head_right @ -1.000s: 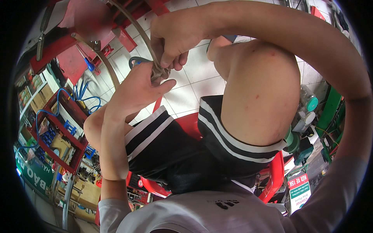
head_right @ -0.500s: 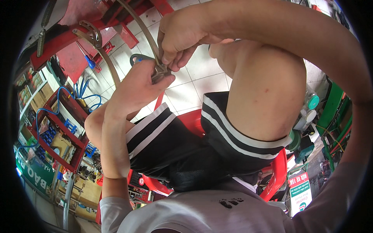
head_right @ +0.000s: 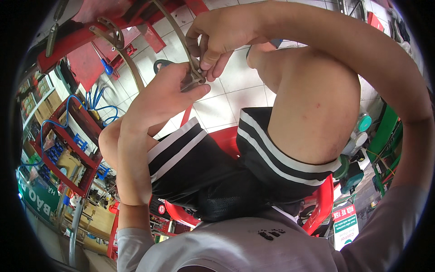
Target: The person sits on a stool and works on a motorcycle brake assembly. They use a wrench to tighten a bolt on the brake cable, then use pliers to adjust a metal bracket on the brake lever. The person continues to manipulate the brake components with their hands.
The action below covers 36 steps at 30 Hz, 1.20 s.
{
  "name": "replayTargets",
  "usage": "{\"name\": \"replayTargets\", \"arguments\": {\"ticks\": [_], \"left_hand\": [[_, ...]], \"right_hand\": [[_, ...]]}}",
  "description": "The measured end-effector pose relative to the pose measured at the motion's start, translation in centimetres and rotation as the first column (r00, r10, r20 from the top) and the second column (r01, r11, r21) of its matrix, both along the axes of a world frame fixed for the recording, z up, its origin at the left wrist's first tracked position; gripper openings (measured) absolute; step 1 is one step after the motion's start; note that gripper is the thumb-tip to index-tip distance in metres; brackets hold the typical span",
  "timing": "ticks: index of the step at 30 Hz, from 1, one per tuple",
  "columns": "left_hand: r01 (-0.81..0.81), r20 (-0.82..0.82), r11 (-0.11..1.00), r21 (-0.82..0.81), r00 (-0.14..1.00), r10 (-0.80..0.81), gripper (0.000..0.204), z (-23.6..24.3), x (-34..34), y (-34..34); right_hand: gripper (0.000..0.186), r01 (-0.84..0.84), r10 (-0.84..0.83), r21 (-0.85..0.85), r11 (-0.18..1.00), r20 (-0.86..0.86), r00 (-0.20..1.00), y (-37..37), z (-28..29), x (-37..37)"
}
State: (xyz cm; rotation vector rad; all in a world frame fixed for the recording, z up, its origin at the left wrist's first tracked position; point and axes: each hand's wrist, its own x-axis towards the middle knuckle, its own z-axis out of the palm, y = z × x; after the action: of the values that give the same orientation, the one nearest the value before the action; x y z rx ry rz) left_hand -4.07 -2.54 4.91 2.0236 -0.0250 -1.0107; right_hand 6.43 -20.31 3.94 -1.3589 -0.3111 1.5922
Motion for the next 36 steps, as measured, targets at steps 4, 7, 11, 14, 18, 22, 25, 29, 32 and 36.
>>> {"name": "replayTargets", "arguments": {"ticks": [4, 7, 11, 14, 18, 22, 25, 29, 32, 36], "left_hand": [[0.07, -0.141, 0.991, 0.116, 0.989, -0.053, 0.033, 0.9, 1.0, -0.4], [0.071, -0.139, 0.986, 0.15, 0.989, -0.05, 0.032, 0.8, 1.0, -0.7], [0.128, -0.009, 0.957, 0.259, 0.992, -0.13, 0.033, -1.0, 0.5, -1.7], [0.068, -0.009, 0.95, 0.304, 0.998, -0.068, 0.036, -3.4, -0.1, -1.9], [0.041, -0.011, 0.946, 0.322, 0.999, -0.039, 0.04, -3.3, 0.3, -2.6], [-0.026, 0.018, 0.964, 0.265, 1.0, 0.022, 0.04, -3.3, 0.2, -2.6], [-0.085, 0.057, 0.968, 0.235, 0.996, 0.073, 0.037, -3.6, 0.1, -2.7], [-0.102, 0.128, 0.974, 0.204, 0.989, 0.076, 0.036, -4.7, -0.2, -3.0], [-0.097, 0.073, 0.974, 0.206, 0.994, 0.083, 0.037, -3.8, 0.4, -3.2], [-0.099, 0.06, 0.976, 0.194, 0.994, 0.089, 0.036, -3.2, 0.3, -3.0]], "right_hand": [[0.02, -0.009, 0.015, -0.078, 0.997, 0.077, 0.997, 0.4, -1.1, -0.3], [0.017, -0.077, 0.094, -0.136, 0.988, 0.119, 0.988, 0.7, -1.3, 0.2], [0.018, -0.193, 0.201, -0.143, 0.971, 0.049, 0.978, 0.5, -2.5, 0.4], [0.02, -0.328, 0.344, -0.182, 0.927, 0.06, 0.937, 0.4, -3.7, 0.3], [0.021, -0.394, 0.424, -0.254, 0.883, 0.075, 0.902, -0.5, -4.3, 1.4], [0.022, -0.241, 0.351, -0.355, 0.903, 0.287, 0.891, -2.3, -5.2, 3.6], [0.021, -0.04, 0.284, -0.42, 0.906, 0.538, 0.794, -4.8, -9.2, 6.8], [0.02, 0.24, 0.383, -0.595, 0.767, 0.725, 0.573, -11.6, -16.0, 12.9], [0.02, 0.265, 0.808, -0.814, 0.516, 0.566, 0.163, -16.5, -18.7, 15.8], [0.017, 0.488, 0.605, -0.656, 0.575, 0.743, 0.285, -19.9, -20.1, 16.6]]}}
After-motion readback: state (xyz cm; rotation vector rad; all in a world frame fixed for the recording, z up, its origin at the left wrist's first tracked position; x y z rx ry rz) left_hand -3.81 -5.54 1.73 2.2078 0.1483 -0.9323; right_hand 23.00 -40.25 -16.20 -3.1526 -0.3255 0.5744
